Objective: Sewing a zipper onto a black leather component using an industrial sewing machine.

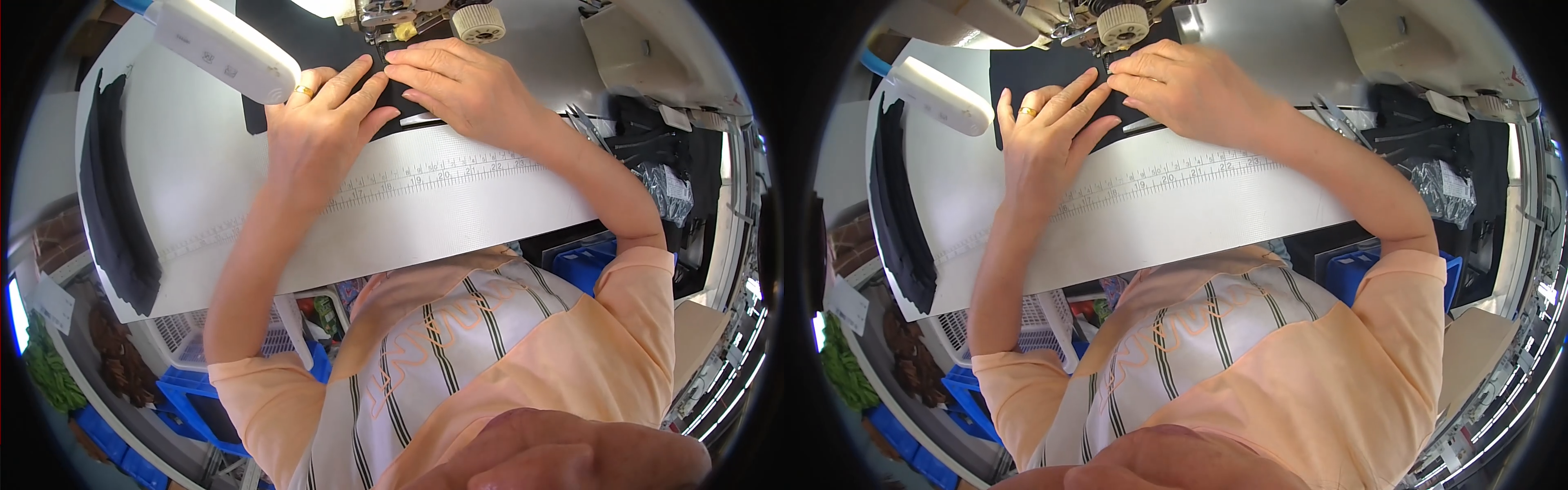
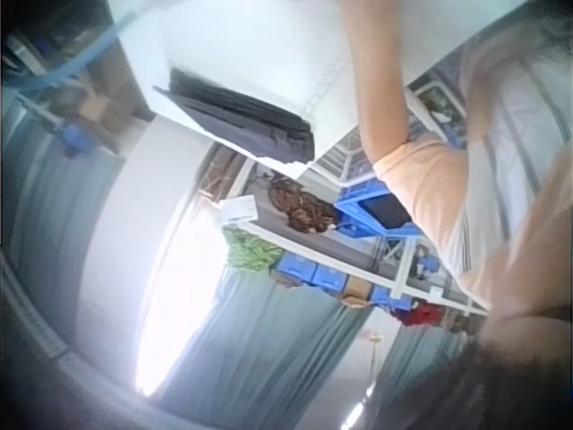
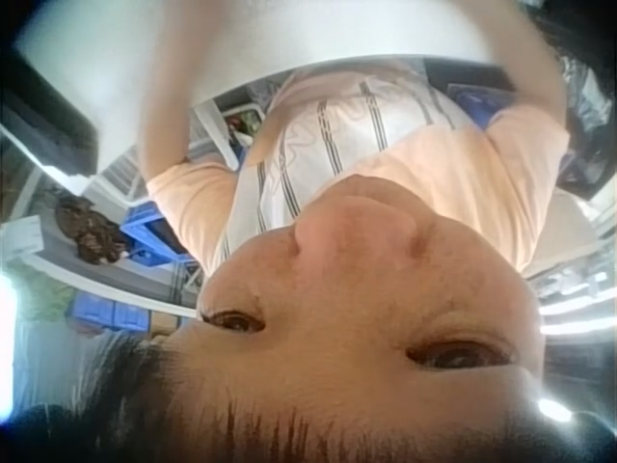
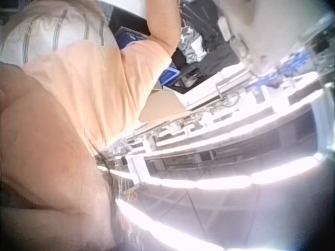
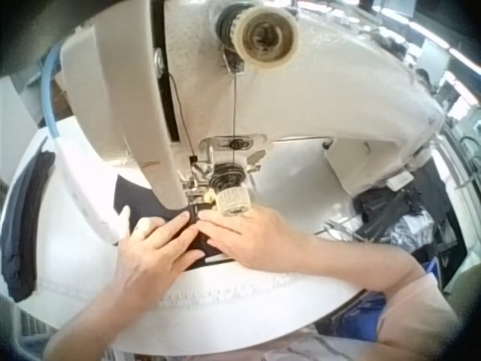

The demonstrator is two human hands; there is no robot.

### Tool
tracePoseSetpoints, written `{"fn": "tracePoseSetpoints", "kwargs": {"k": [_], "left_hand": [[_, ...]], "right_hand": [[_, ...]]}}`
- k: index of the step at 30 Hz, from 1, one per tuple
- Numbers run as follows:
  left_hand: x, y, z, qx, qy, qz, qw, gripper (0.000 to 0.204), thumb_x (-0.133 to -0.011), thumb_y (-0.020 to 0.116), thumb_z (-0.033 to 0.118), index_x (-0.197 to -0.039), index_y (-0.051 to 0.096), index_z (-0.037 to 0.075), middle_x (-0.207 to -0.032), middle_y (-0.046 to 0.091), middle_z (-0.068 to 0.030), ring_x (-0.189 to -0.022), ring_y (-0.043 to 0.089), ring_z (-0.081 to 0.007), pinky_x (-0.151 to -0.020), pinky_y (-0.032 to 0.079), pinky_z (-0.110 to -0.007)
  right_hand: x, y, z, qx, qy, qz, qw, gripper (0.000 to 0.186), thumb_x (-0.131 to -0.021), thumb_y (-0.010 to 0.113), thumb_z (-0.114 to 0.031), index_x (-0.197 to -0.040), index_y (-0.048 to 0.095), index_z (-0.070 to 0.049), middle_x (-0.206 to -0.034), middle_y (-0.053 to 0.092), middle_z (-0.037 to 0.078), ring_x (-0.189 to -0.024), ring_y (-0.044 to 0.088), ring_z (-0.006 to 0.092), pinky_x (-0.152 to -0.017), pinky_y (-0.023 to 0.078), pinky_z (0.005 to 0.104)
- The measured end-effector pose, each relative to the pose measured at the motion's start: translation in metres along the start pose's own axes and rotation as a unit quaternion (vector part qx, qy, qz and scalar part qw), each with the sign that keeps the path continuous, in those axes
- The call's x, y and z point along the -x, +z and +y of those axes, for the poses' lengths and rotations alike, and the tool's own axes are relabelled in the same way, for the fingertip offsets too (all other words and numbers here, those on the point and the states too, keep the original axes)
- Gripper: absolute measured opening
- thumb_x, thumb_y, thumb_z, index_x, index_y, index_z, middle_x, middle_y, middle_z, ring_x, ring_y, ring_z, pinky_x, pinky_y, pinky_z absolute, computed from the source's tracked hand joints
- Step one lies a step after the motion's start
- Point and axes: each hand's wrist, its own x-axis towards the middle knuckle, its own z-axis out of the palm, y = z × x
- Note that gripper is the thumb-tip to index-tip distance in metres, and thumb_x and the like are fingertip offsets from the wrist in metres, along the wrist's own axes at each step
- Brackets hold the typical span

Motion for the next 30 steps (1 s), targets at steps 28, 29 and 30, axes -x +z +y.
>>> {"fn": "tracePoseSetpoints", "kwargs": {"k": [28,29,30], "left_hand": [[-0.011,0.001,-0.008,0.026,-0.006,0.012,1.0,0.033,-0.072,0.08,0.026,-0.1,0.075,0.01,-0.109,0.072,-0.0012,-0.088,0.062,-0.0205,-0.072,0.053,-0.032],[-0.012,0.002,-0.012,0.015,-0.002,0.003,1.0,0.032,-0.074,0.079,0.028,-0.101,0.075,0.01,-0.11,0.071,-0.0008,-0.091,0.061,-0.0207,-0.073,0.053,-0.031],[-0.013,0.003,-0.013,0.016,-0.001,0.003,1.0,0.032,-0.074,0.079,0.028,-0.101,0.075,0.01,-0.11,0.071,-0.0008,-0.091,0.061,-0.0207,-0.073,0.053,-0.031]], "right_hand": [[-0.004,-0.002,0.011,0.024,0.012,-0.003,1.0,0.031,-0.086,0.069,-0.027,-0.109,0.069,-0.007,-0.112,0.069,0.0,-0.1,0.06,0.0177,-0.085,0.05,0.0309],[-0.005,-0.001,0.011,0.023,0.012,-0.002,1.0,0.031,-0.086,0.069,-0.027,-0.109,0.069,-0.007,-0.112,0.069,0.0,-0.1,0.06,0.0177,-0.085,0.05,0.0309],[-0.006,0.0,0.012,0.028,0.019,-0.01,0.999,0.031,-0.086,0.069,-0.027,-0.11,0.069,-0.008,-0.111,0.069,0.0,-0.101,0.06,0.0178,-0.085,0.05,0.0309]]}}
